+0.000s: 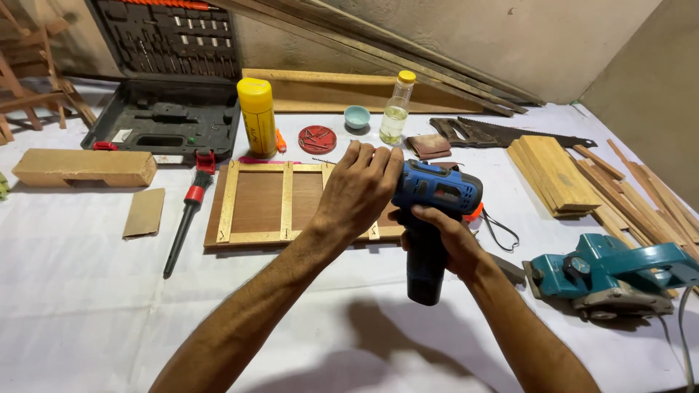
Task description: The person assembles a small wooden frame on a workbench. They mark the frame with a pencil, hammer nails into the joints, drive screws with a cordless drill, measure the frame with a tape measure, and fit thin wooden slats across the frame, pressing them into place by hand.
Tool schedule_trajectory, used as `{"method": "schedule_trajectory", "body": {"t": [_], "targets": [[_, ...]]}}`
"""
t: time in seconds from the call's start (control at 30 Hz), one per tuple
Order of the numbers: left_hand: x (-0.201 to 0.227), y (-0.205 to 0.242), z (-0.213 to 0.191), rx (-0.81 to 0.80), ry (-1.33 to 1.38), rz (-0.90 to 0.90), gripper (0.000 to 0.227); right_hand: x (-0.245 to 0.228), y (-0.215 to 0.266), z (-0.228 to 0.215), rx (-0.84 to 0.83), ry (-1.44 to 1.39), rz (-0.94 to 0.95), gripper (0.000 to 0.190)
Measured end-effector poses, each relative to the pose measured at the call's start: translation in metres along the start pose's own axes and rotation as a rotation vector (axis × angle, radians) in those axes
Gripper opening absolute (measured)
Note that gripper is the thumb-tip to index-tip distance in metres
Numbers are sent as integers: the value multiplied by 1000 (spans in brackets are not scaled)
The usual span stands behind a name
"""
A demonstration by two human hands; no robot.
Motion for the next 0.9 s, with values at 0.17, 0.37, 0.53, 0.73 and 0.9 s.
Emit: {"method": "schedule_trajectory", "body": {"t": [0.17, 0.37, 0.53, 0.73, 0.9], "targets": [[2, 2, 14, -41, -18, -66, 39, -26, 3, -9, 124, 209, -31, 44], [0, -3, 46, -134, 19, -251, 45, -76, -10, -15, 397, 955, -303, 52], [-19, 1, 95, -112, 421, -270, 52, -120, -21, -32, 445, 1378, -523, 66], [-43, 70, 202, -481, 1024, -416, 47, -154, -27, 2, 331, 1915, -763, 69], [-23, 116, 246, -504, 981, -270, 35, -142, -46, 27, 84, 2079, -831, 57]]}}
Point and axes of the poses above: each hand's wrist, its own y-axis away from the middle knuckle, its own z-axis out of the palm, x = y × z, the point moved 10 cm from there along -y, towards the middle knuckle, and after that the axes turned 14 degrees about -y, right-handed, at the moved point
